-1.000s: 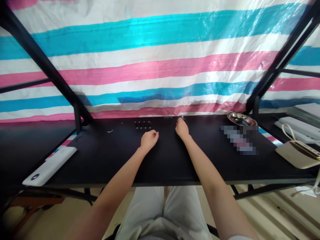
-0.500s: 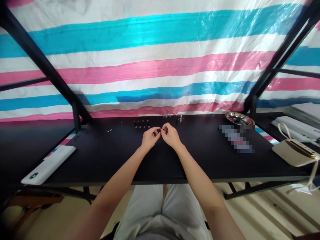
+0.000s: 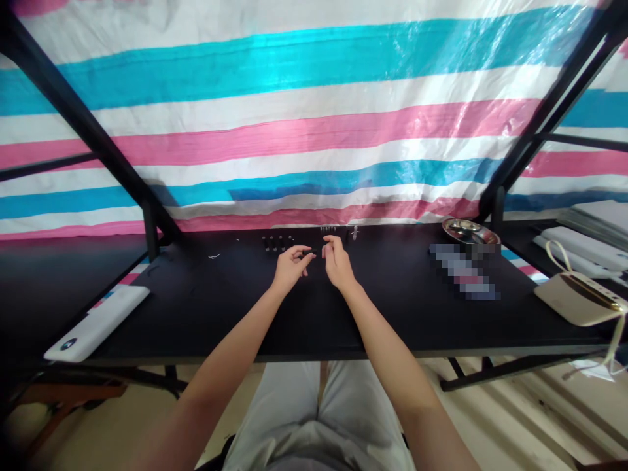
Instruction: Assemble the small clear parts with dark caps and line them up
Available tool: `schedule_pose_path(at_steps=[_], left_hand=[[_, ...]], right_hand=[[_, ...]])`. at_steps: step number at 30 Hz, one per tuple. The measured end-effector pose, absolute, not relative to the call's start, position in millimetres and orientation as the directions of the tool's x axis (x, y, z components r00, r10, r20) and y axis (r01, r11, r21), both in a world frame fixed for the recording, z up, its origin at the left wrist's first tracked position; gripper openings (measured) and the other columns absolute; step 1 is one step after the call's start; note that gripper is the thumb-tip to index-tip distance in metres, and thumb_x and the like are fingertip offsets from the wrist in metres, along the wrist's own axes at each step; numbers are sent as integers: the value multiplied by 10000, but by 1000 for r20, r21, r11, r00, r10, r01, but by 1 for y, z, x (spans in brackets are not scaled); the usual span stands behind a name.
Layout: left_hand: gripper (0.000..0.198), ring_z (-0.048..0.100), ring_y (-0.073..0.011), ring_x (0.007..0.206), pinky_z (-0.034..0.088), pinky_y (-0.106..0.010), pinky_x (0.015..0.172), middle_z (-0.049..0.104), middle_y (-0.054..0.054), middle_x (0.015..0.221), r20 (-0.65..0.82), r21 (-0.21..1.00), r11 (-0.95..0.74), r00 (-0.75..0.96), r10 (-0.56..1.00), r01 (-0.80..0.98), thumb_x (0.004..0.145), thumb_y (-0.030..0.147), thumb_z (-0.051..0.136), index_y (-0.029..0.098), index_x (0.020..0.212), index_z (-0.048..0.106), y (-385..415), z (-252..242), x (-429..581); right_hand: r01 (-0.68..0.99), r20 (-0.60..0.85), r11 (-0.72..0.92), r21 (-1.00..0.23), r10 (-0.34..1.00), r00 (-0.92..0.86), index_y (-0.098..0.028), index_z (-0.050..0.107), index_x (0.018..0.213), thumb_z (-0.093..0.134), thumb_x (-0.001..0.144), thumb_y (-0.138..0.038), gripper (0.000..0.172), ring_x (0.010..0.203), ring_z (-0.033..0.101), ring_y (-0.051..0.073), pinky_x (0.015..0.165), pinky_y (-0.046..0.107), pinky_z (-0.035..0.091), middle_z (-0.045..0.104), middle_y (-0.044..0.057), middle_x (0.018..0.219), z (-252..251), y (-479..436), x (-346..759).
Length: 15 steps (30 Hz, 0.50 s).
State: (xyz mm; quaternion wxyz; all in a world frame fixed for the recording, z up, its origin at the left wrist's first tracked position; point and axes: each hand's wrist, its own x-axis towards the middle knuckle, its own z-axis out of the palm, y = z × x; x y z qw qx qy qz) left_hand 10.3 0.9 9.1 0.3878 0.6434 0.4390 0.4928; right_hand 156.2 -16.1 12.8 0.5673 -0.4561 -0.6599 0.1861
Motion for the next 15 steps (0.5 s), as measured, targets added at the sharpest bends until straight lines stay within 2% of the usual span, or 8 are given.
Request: schedule_pose_path(at_steps=[3, 5, 15], left_hand=[[335, 448, -32, 342, 334, -185, 350, 682, -87, 877, 243, 969, -246, 165, 956, -3, 721, 370, 615, 133, 952, 559, 0, 14, 10], [347, 430, -24, 334, 331, -181, 343, 687, -90, 870, 237, 971, -229, 197, 951, -61, 710, 374, 631, 130, 945, 559, -1, 17, 10], [372, 440, -29, 339, 321, -175, 343, 688, -62, 760, 209, 978, -202, 259, 943, -57, 679, 365, 674, 117, 945, 599, -4, 20, 10]], right_hand=[[417, 590, 505, -756, 801, 99, -204, 426, 1084, 317, 870, -240, 243, 694, 550, 152, 726, 308, 425, 537, -3, 701, 10, -12, 160], [432, 600, 507, -746, 793, 105, -201, 423, 1089, 332, 858, -223, 249, 697, 559, 155, 733, 313, 426, 550, 3, 715, 9, -10, 161], [466, 654, 565, -680, 755, 39, -195, 431, 1110, 351, 840, -181, 281, 662, 561, 144, 713, 297, 434, 554, -1, 712, 10, -9, 161]])
